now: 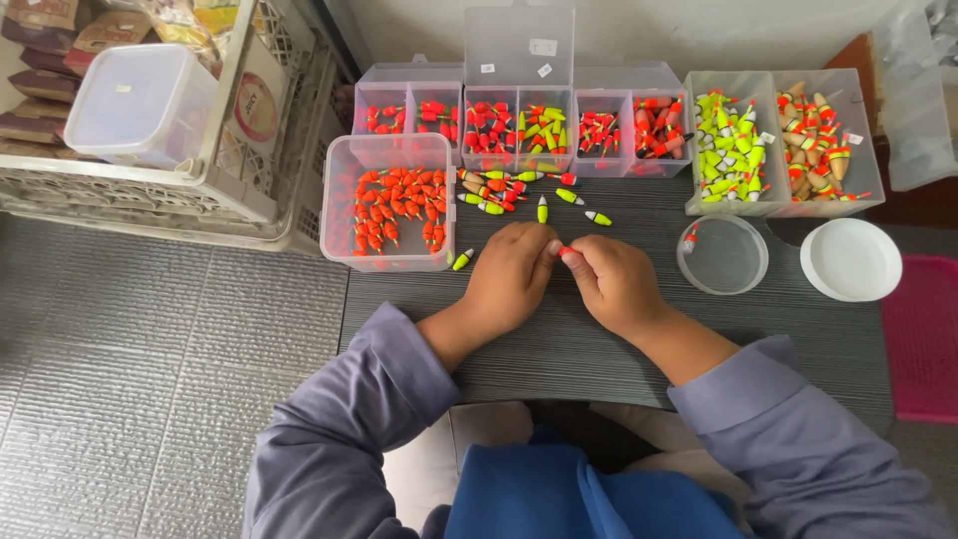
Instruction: Assembling fishing floats by manually joining float bodies with their respective stems or tips.
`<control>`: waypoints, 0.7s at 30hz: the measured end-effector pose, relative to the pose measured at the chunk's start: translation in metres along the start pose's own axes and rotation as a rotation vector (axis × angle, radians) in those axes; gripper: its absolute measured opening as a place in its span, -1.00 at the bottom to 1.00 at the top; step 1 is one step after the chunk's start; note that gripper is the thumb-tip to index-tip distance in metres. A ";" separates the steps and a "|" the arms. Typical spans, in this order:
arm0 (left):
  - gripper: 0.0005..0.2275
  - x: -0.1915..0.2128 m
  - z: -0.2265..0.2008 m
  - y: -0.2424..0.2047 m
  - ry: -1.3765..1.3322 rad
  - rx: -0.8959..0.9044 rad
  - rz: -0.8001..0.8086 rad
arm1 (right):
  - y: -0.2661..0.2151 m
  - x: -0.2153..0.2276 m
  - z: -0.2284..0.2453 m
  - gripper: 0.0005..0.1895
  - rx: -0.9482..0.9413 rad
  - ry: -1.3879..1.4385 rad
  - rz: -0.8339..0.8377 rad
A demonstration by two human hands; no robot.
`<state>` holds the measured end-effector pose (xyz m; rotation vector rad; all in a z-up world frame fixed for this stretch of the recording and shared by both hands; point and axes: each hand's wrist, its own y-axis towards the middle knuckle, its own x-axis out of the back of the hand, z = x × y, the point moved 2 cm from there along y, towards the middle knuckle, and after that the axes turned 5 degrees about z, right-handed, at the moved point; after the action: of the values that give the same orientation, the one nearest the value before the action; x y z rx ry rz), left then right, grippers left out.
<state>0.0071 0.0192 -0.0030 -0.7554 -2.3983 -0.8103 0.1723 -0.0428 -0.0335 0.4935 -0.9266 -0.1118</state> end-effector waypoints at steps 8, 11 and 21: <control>-0.75 -0.003 -0.002 0.001 -0.054 0.166 0.044 | 0.007 0.009 0.013 -0.86 0.089 -0.008 -0.065; -0.74 -0.011 0.001 0.001 -0.045 0.218 0.057 | 0.004 0.003 0.001 -0.88 0.080 -0.038 -0.051; -0.92 0.096 -0.044 0.046 0.829 0.157 -0.082 | 0.008 0.015 0.004 -0.84 0.000 0.164 -0.119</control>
<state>-0.0218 0.0539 0.1028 -0.1848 -1.7141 -0.7571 0.1776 -0.0413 -0.0168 0.5495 -0.7372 -0.1766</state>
